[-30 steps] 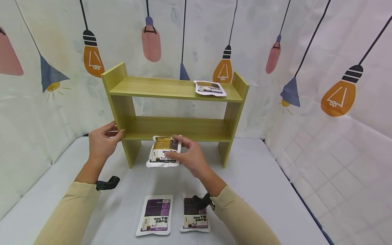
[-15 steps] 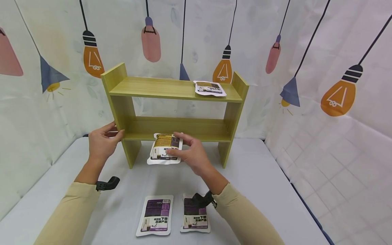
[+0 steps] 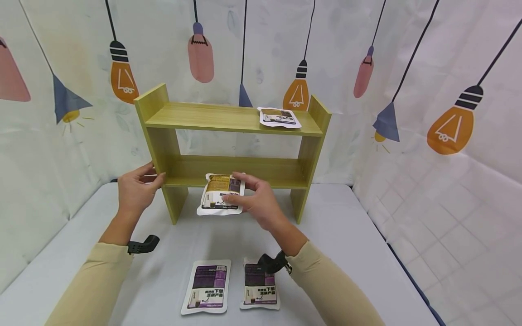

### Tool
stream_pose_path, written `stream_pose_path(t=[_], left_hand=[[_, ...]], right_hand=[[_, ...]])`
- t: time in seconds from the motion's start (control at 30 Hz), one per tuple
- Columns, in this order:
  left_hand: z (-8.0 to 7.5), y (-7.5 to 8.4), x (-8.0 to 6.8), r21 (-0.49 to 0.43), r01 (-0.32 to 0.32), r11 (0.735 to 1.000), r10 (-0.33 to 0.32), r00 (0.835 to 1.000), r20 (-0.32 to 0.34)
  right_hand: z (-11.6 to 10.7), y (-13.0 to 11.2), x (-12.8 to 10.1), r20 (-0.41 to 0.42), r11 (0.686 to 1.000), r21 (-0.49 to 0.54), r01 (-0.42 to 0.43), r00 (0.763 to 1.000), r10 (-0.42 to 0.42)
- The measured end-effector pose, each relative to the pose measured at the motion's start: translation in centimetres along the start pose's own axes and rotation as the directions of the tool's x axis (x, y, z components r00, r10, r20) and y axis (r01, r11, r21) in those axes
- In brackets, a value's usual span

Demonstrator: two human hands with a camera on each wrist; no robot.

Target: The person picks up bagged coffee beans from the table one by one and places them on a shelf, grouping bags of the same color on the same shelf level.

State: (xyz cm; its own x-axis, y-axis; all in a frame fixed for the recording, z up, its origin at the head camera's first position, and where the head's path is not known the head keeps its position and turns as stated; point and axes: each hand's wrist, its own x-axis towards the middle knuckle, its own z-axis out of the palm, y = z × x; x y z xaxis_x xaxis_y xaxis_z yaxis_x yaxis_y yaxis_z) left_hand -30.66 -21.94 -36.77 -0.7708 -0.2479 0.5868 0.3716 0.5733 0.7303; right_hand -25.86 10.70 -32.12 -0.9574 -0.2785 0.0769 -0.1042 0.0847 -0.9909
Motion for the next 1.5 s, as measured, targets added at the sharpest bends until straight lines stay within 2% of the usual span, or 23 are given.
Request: stream_pose_path(t=[0.2, 0.4, 0.5, 0.8, 1.5], left_hand=[[-0.1, 0.1, -0.1, -0.004, 0.005, 1.000, -0.005, 1.000, 0.004], [-0.1, 0.1, -0.1, -0.013, 0.000, 1.000, 0.000, 1.000, 0.004], [0.0, -0.1, 0.1, -0.013, -0.006, 1.000, 0.006, 1.000, 0.000], [0.0, -0.1, 0.0, 0.000, -0.003, 1.000, 0.003, 1.000, 0.002], [-0.1, 0.2, -0.1, -0.003, 0.002, 1.000, -0.002, 1.000, 0.008]], right_hand=[[-0.1, -0.7, -0.1, 0.013, 1.000, 0.001, 0.015, 1.000, -0.015], [-0.1, -1.6, 0.0, 0.041, 0.996, 0.089, 0.018, 0.999, -0.022], [-0.2, -2.0, 0.1, 0.042, 0.995, 0.103, 0.017, 0.999, -0.021], [-0.3, -3.3, 0.3, 0.061, 0.997, 0.073, 0.029, 0.998, -0.033], [-0.1, -5.8, 0.9, 0.078, 0.995, 0.088, 0.041, 0.996, -0.048]])
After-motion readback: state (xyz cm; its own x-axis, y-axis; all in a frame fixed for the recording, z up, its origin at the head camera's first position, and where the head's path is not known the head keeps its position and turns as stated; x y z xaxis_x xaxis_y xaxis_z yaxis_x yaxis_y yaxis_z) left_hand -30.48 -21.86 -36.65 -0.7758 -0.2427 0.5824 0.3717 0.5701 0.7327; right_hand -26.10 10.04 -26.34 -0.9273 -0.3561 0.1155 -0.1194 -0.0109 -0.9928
